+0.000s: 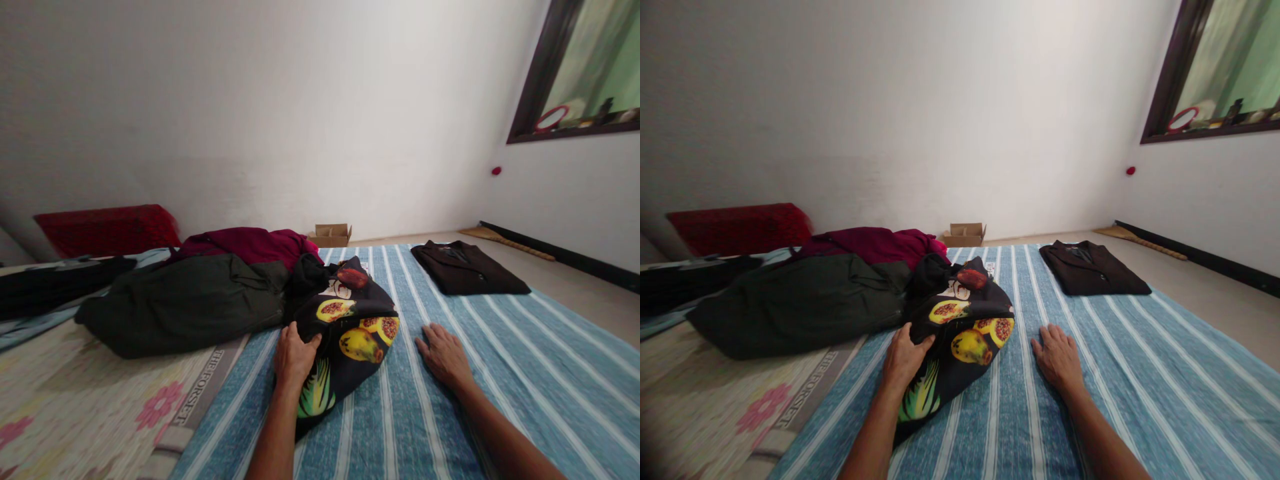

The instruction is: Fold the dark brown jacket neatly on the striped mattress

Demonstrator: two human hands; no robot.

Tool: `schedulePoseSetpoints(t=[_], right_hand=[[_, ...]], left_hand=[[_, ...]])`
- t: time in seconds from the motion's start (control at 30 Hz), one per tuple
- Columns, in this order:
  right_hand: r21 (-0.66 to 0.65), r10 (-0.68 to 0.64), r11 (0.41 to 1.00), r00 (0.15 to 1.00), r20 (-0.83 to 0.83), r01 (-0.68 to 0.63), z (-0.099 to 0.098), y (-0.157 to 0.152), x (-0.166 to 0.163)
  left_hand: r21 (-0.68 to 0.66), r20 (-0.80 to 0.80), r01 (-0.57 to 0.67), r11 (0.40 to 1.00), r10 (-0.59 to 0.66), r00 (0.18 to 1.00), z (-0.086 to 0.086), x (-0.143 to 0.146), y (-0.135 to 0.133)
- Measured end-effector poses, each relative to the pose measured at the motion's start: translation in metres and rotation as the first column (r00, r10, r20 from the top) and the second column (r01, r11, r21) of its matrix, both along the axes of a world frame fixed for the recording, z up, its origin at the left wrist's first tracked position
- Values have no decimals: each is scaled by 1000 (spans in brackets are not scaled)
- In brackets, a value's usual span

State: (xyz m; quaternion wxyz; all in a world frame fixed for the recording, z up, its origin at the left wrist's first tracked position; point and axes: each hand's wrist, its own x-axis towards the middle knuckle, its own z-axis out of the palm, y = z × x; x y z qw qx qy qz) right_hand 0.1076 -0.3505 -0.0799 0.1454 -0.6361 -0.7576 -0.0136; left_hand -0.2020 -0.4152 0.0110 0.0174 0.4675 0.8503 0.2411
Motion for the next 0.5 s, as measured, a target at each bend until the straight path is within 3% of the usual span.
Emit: schedulePoseSetpoints(t=[0.3,0.5], right_hand=[[35,22,999,1000,6,-22,2,-1,2],[48,25,999,999,27,-26,7,-6,1]], left_hand=[[183,376,-15,983,-56,925,-11,-15,-10],[258,420,-58,964,-58,906,-22,-23,-12]])
